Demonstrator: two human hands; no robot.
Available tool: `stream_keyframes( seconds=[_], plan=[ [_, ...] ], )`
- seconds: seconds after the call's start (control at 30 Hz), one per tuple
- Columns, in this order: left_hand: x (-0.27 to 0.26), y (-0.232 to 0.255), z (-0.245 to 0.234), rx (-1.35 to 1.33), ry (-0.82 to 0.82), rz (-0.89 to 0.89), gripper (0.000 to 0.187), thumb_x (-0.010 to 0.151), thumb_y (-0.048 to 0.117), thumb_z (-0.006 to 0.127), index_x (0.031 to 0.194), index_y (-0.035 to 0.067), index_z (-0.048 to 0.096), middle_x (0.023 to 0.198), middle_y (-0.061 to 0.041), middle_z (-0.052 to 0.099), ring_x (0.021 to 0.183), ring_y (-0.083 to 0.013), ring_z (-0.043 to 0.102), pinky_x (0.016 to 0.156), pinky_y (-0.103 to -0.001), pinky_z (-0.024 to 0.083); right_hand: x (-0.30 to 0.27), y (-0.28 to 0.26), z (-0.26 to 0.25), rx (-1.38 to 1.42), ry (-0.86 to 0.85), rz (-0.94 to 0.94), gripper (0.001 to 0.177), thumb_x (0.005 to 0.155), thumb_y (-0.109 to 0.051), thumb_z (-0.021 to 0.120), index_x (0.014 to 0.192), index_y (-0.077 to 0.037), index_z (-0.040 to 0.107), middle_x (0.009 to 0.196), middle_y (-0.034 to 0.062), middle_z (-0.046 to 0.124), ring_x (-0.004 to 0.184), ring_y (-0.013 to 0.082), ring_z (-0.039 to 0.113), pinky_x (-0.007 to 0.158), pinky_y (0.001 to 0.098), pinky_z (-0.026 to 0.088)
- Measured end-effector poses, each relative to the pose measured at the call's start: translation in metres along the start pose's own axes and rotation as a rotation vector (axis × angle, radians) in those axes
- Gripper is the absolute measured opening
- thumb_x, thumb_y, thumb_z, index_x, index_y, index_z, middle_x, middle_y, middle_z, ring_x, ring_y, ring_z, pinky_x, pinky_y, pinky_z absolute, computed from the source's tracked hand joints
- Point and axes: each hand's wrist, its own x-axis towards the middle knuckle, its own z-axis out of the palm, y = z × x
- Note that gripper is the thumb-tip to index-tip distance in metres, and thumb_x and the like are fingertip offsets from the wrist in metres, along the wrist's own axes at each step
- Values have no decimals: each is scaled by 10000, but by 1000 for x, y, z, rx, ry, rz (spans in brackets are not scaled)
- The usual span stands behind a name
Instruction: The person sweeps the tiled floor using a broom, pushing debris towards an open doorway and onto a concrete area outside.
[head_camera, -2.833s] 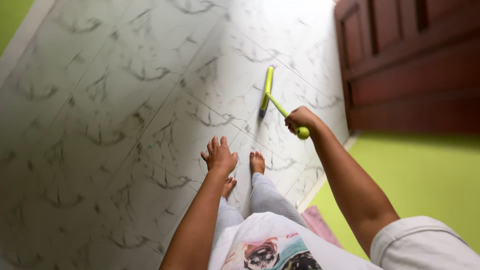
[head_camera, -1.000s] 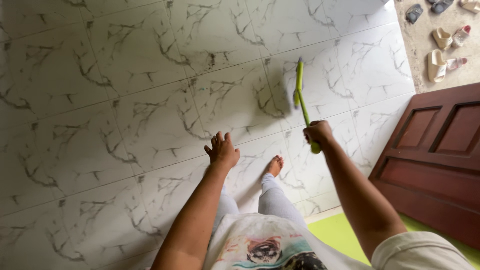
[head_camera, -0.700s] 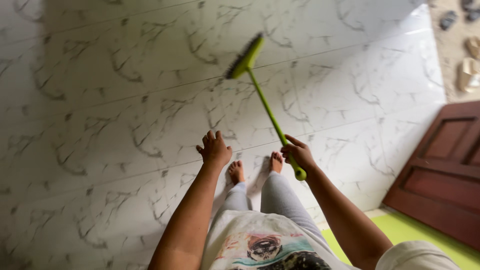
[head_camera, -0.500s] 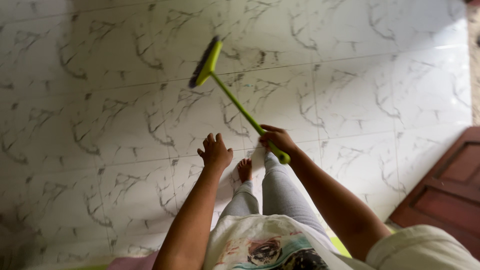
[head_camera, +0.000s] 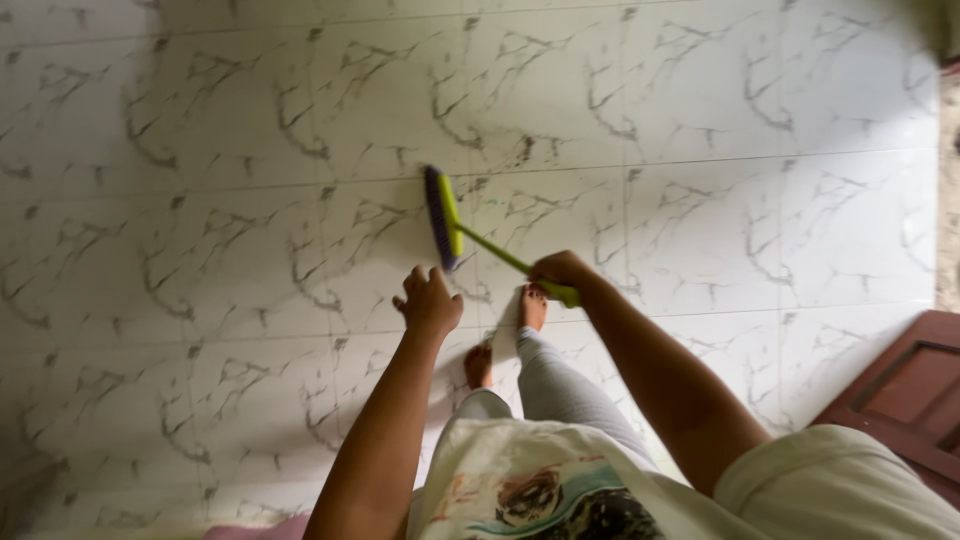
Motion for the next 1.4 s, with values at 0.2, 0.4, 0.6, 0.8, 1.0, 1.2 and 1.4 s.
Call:
stream_keyframes(
  seconds=[0.2,0.4,0.6,0.8,1.0,1.2,1.4],
  plan=[
    [33,111,-23,35,17,155,704,877,390,725,1465,130,439,1595,-137,287,1471,-348,281,1148,-697,240,-49,-5,-154,83,223,16,218,878,-85,682,1020,78,712,871,167,736,596,189,637,495,317,538],
    [44,158,-31,72,-21,265,643,885,378,722,1418,120,469,1527,-124,352,1449,-345,321,1135,-700,267,-79,-12,-249,137,422,18,237,869,-21,696,1026,155,677,864,209,725,574,191,630,488,318,538],
    [74,154,-56,54,-23,321,648,866,370,741,1402,121,474,1547,-130,334,1459,-358,298,1141,-665,278,-57,-52,-233,76,672,7,188,855,2,718,941,159,661,793,207,688,545,195,643,479,325,548],
    [134,133,-108,183,-89,292,712,907,394,707,1497,145,396,1597,-121,276,1488,-334,252,1163,-684,222,-29,-42,-190,686,442,-234,216,868,-16,686,968,166,629,773,182,673,568,177,606,465,291,505],
    [185,102,-149,250,-87,305,753,923,423,689,1537,152,348,1633,-133,212,1509,-340,199,1168,-684,197,-38,-88,-62,276,380,-307,592,824,2,693,1403,15,568,837,180,716,590,197,642,490,335,548],
    [214,78,-182,274,-96,267,747,932,421,678,1540,135,351,1643,-140,204,1518,-344,198,1173,-682,205,5,-169,66,306,84,-319,482,887,-89,664,1352,23,595,818,176,728,578,199,663,495,331,557],
    [229,69,-210,222,-81,207,775,904,415,695,1538,124,357,1643,-140,209,1518,-347,200,1157,-688,222,79,-215,128,210,-73,-188,193,889,-15,693,1010,134,715,778,199,713,555,233,683,469,356,557]
  ],
)
